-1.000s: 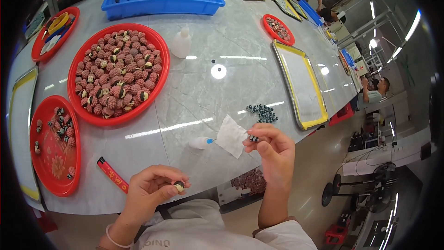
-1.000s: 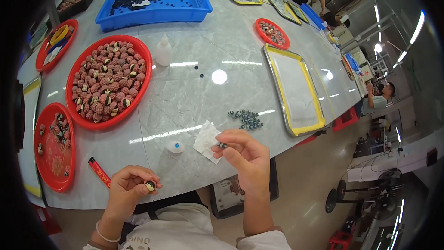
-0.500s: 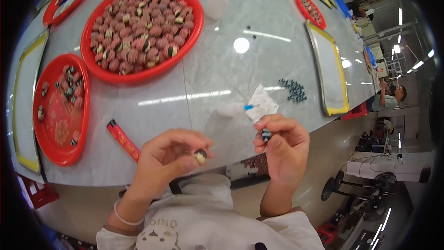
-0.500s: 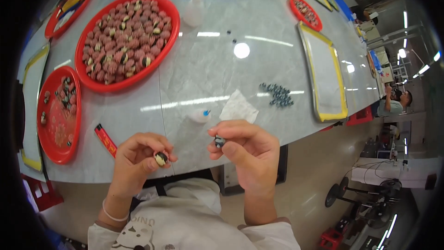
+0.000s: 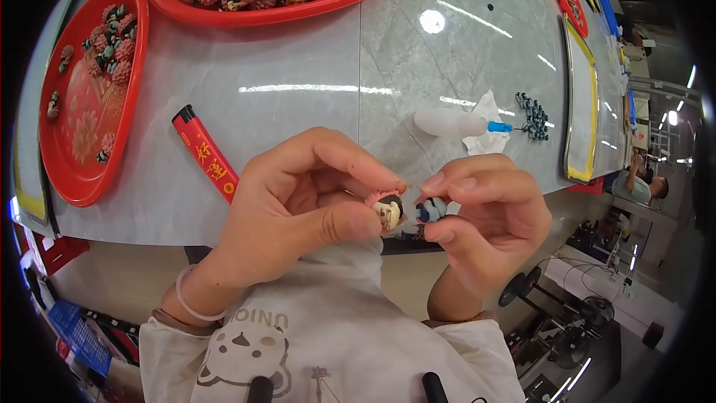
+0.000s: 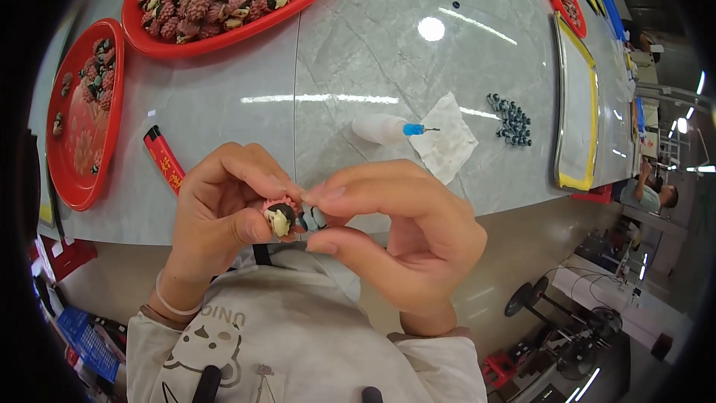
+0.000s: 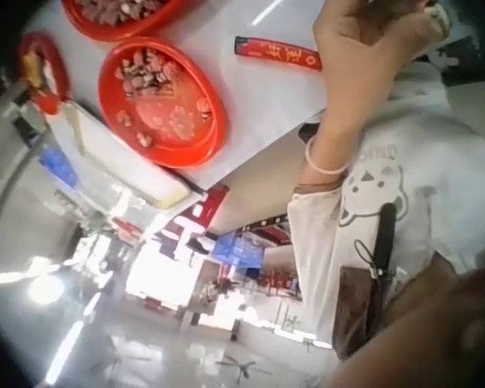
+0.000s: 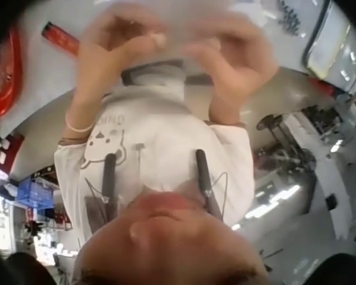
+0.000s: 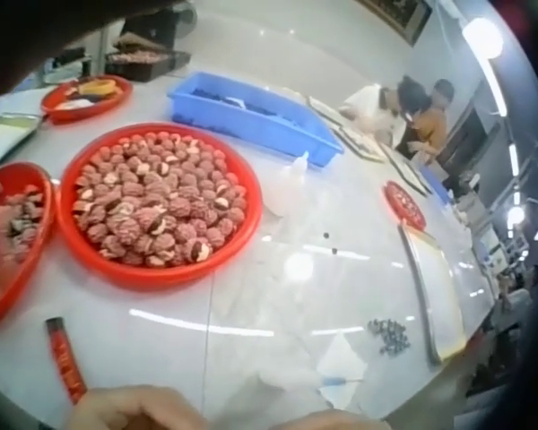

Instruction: The person assembles miniature figurines by taking head pieces from a tray, applying glue to them with a dispenser bottle, attaching body pieces by hand, and placing the assembled figurines into another tray.

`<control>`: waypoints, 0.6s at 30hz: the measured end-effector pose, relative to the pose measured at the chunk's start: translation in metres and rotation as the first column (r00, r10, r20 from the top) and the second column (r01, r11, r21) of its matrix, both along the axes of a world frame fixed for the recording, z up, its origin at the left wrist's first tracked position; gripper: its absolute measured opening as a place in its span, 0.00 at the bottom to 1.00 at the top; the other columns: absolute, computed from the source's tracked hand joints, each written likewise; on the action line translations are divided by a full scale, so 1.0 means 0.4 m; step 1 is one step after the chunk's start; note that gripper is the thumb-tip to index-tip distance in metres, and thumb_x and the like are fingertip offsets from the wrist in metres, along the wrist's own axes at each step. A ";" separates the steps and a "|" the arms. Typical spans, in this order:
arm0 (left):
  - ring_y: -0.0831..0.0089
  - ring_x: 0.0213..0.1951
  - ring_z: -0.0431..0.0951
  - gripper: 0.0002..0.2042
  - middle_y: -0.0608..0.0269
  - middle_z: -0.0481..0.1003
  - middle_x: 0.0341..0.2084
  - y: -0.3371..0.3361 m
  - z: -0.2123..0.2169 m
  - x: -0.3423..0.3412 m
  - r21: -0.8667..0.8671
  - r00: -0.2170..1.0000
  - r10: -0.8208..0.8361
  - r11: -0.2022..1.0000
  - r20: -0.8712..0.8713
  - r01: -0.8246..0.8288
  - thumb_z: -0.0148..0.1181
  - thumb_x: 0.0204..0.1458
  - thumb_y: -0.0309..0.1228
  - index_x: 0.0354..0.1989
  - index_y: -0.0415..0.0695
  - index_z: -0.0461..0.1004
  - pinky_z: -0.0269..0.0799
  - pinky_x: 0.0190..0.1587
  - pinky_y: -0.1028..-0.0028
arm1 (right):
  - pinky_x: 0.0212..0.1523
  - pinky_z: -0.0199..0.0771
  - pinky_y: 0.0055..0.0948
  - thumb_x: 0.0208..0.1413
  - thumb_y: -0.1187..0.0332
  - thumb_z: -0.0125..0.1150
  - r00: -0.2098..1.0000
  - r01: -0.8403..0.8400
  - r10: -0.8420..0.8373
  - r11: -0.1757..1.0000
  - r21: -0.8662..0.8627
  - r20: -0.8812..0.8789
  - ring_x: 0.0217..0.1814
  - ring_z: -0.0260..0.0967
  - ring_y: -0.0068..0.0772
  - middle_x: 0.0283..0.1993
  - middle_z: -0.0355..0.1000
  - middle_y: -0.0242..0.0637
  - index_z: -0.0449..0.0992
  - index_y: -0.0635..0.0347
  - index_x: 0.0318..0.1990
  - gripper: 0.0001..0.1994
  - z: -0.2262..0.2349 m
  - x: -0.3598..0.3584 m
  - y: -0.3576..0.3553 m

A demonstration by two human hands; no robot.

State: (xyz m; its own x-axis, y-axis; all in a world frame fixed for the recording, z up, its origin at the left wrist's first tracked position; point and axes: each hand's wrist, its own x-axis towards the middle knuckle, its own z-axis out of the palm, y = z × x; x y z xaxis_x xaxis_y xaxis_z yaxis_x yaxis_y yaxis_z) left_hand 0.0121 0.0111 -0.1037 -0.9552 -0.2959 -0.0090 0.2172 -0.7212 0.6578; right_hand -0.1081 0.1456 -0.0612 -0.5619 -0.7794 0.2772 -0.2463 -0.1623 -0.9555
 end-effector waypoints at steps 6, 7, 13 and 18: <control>0.75 0.39 0.73 0.12 0.58 0.71 0.34 -0.002 0.001 0.000 0.035 1.000 0.009 0.999 -0.010 -0.009 0.59 0.44 0.17 0.39 0.34 0.68 0.70 0.44 0.76 | 0.29 0.73 0.22 0.31 0.85 0.68 0.996 0.026 -0.025 1.000 0.008 -0.081 0.31 0.72 0.32 0.31 0.72 0.47 0.74 0.67 0.31 0.14 0.008 0.008 -0.013; 0.75 0.38 0.73 0.12 0.59 0.70 0.33 -0.001 0.000 -0.001 0.004 1.000 0.026 1.000 -0.010 -0.026 0.59 0.44 0.17 0.38 0.33 0.68 0.70 0.43 0.77 | 0.29 0.73 0.22 0.31 0.85 0.68 0.996 0.025 -0.024 1.000 0.009 -0.080 0.31 0.72 0.32 0.31 0.72 0.47 0.74 0.67 0.31 0.14 0.007 0.007 -0.014; 0.78 0.32 0.73 0.11 0.61 0.71 0.29 0.004 0.007 -0.011 -0.055 0.994 0.079 0.996 0.080 -0.074 0.64 0.41 0.24 0.33 0.37 0.70 0.70 0.36 0.81 | 0.23 0.71 0.19 0.34 0.79 0.69 0.904 0.026 -0.024 1.000 0.001 -0.427 0.26 0.71 0.29 0.30 0.71 0.49 0.72 0.64 0.27 0.12 0.015 0.008 -0.027; 0.79 0.33 0.72 0.10 0.61 0.70 0.30 -0.002 -0.005 -0.006 -0.069 0.994 0.103 0.993 0.026 -0.101 0.62 0.41 0.16 0.34 0.34 0.72 0.70 0.37 0.81 | 0.25 0.74 0.20 0.31 0.84 0.68 0.903 0.081 -0.080 0.997 -0.016 -0.423 0.28 0.72 0.31 0.31 0.72 0.44 0.74 0.67 0.30 0.14 -0.002 0.017 -0.029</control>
